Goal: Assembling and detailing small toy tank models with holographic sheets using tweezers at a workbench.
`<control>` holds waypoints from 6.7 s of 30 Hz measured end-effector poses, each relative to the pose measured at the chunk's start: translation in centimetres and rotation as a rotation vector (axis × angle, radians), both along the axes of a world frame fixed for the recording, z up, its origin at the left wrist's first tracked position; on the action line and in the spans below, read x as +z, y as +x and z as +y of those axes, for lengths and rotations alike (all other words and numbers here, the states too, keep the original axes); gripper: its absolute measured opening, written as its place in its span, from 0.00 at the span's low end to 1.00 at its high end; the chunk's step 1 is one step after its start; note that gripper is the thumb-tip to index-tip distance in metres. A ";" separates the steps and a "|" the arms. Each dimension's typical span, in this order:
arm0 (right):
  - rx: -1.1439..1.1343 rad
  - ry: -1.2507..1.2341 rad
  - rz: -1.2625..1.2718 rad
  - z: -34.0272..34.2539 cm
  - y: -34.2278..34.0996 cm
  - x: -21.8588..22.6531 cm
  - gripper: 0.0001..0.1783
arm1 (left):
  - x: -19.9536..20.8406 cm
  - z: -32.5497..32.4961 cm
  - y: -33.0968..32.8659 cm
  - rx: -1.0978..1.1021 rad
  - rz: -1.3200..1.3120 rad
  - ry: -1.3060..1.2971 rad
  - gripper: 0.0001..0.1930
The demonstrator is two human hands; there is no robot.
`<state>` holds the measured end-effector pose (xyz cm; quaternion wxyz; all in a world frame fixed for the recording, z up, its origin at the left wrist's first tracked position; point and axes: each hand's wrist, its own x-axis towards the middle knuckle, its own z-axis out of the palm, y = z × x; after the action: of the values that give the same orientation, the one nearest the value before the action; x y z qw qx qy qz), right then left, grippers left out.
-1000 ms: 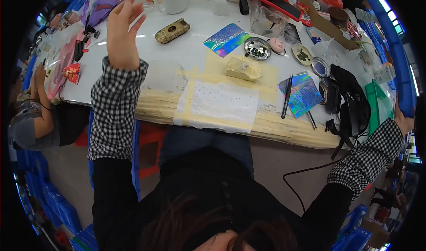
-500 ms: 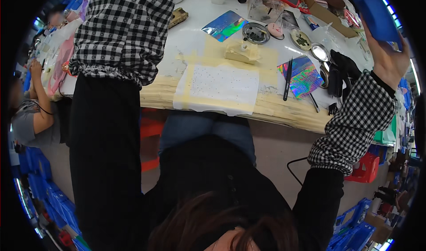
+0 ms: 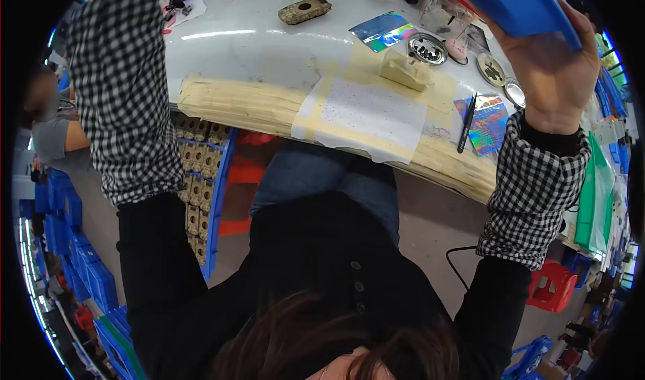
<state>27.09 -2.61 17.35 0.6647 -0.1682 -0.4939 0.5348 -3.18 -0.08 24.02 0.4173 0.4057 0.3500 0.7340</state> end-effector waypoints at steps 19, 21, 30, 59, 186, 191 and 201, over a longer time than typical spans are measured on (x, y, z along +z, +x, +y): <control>0.956 -0.485 0.029 -10.3 -12.3 -10.1 0.11 | -13.1 -41.0 -11.4 0.677 -0.357 -0.106 0.25; 1.110 -0.470 0.032 -9.9 -7.7 -8.3 0.17 | -6.9 -44.6 -0.9 0.831 -0.275 -0.138 0.27; 1.350 -0.513 -0.187 -11.5 -14.6 -13.2 0.21 | -10.5 -48.3 1.8 0.933 -0.515 -0.439 0.31; 1.255 -0.730 -0.364 -10.2 -14.5 -16.2 0.15 | -23.3 -32.9 -1.0 1.259 -0.974 -0.062 0.18; -0.411 0.104 -0.539 -10.1 16.0 -9.6 0.22 | -16.7 -14.5 23.8 -0.830 0.050 -0.522 0.12; -0.679 0.041 -0.475 -9.9 16.3 -9.5 0.49 | -16.9 -15.5 23.4 -0.751 -0.004 -0.627 0.10; -0.665 -0.055 -0.561 -11.5 17.0 -10.5 0.27 | -17.5 -15.1 22.3 -0.835 0.026 -0.706 0.10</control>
<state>44.07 -14.16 6.85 0.6361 -0.4746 -0.5598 0.2380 19.17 -15.21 6.53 0.7797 0.3545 0.3894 0.3386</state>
